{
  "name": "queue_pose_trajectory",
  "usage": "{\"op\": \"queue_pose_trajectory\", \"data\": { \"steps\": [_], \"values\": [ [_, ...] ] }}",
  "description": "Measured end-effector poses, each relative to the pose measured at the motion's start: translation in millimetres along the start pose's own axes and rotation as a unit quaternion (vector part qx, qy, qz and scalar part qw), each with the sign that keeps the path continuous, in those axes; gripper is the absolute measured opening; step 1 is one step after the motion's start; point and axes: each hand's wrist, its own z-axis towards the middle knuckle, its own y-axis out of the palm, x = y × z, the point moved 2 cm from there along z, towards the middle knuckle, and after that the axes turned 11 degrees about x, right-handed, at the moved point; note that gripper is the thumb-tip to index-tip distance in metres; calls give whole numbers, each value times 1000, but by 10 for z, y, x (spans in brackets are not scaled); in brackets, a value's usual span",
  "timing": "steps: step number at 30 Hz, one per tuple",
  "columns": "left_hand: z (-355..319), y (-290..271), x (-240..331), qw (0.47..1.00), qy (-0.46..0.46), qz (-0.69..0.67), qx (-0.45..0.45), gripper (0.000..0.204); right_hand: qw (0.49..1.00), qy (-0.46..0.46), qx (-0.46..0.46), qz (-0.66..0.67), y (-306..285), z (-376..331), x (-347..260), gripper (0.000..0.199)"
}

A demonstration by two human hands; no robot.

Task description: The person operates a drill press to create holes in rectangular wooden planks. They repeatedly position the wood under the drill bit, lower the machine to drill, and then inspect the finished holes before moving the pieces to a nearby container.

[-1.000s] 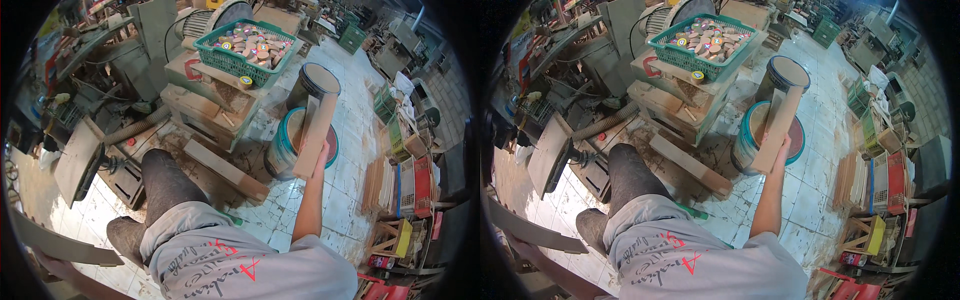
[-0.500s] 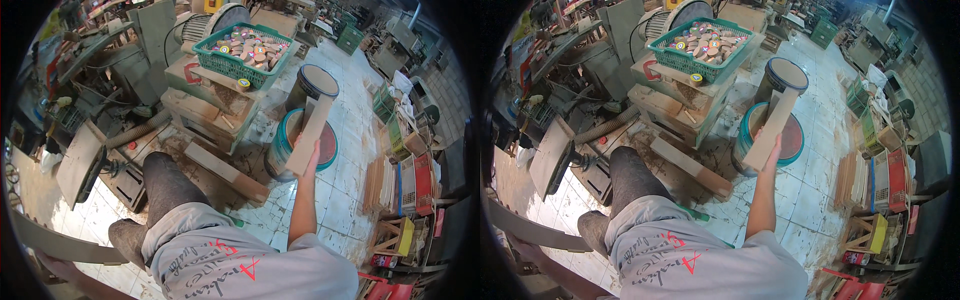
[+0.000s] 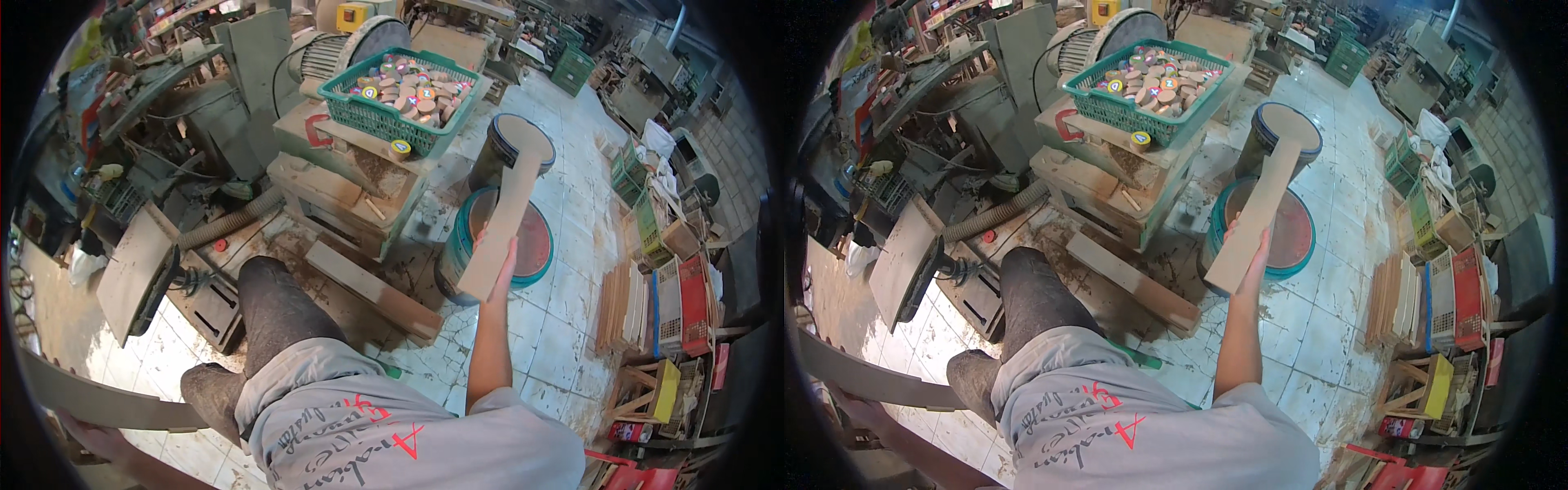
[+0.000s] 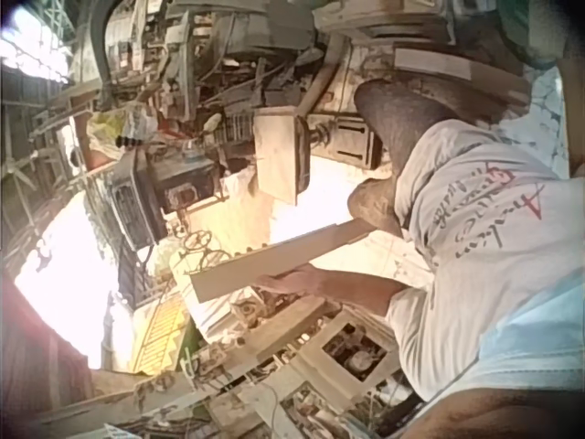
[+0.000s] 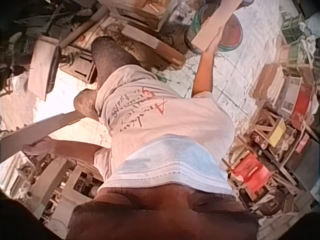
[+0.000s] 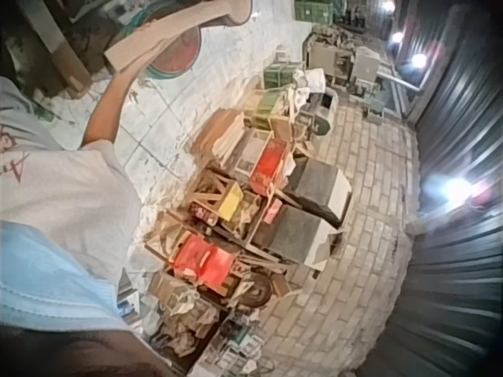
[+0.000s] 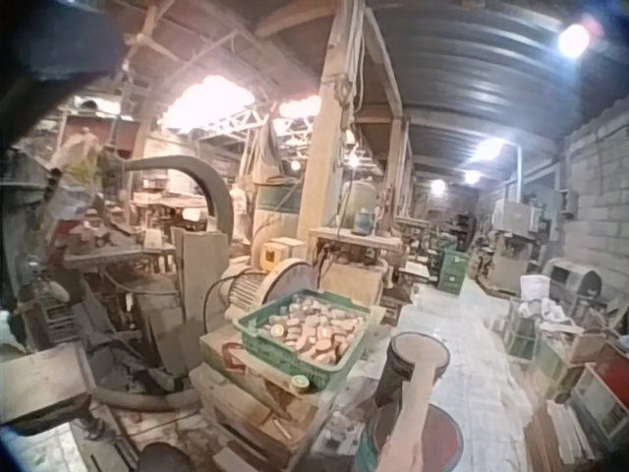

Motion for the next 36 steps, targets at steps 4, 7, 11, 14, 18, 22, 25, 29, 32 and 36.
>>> {"op": "queue_pose_trajectory", "data": {
  "steps": [4,7,11,14,18,22,25,29,32,36],
  "values": [
    [148,-181,-102,998,56,-6,-35,50,998,3,-57,-8,550,-266,152,66],
    [154,-201,-143,997,57,-45,-39,49,992,-12,-111,-52,857,-394,242,68],
    [-60,157,-3,990,-39,-126,48,55,961,-99,-138,-218,1210,-645,437,79],
    [-137,284,65,986,-58,-150,36,60,889,-96,-244,-376,1501,-681,579,88],
    [-304,671,191,966,-105,-227,67,62,855,-129,-195,-462,1774,-793,1065,74],
    [-310,840,13,979,-63,-191,45,63,874,-41,-209,-436,1785,-810,1518,52],
    [-307,805,39,986,43,-162,1,64,882,97,-262,-380,1971,-949,1858,42],
    [-307,895,34,973,-27,-228,35,58,871,170,-284,-363,2060,-991,2063,42],
    [-336,941,9,960,-58,-269,43,56,872,311,-269,-265,2052,-952,2213,48],
    [-314,884,-201,952,-67,-297,3,53,847,357,-296,-258,2128,-970,2369,55]
  ]
}}
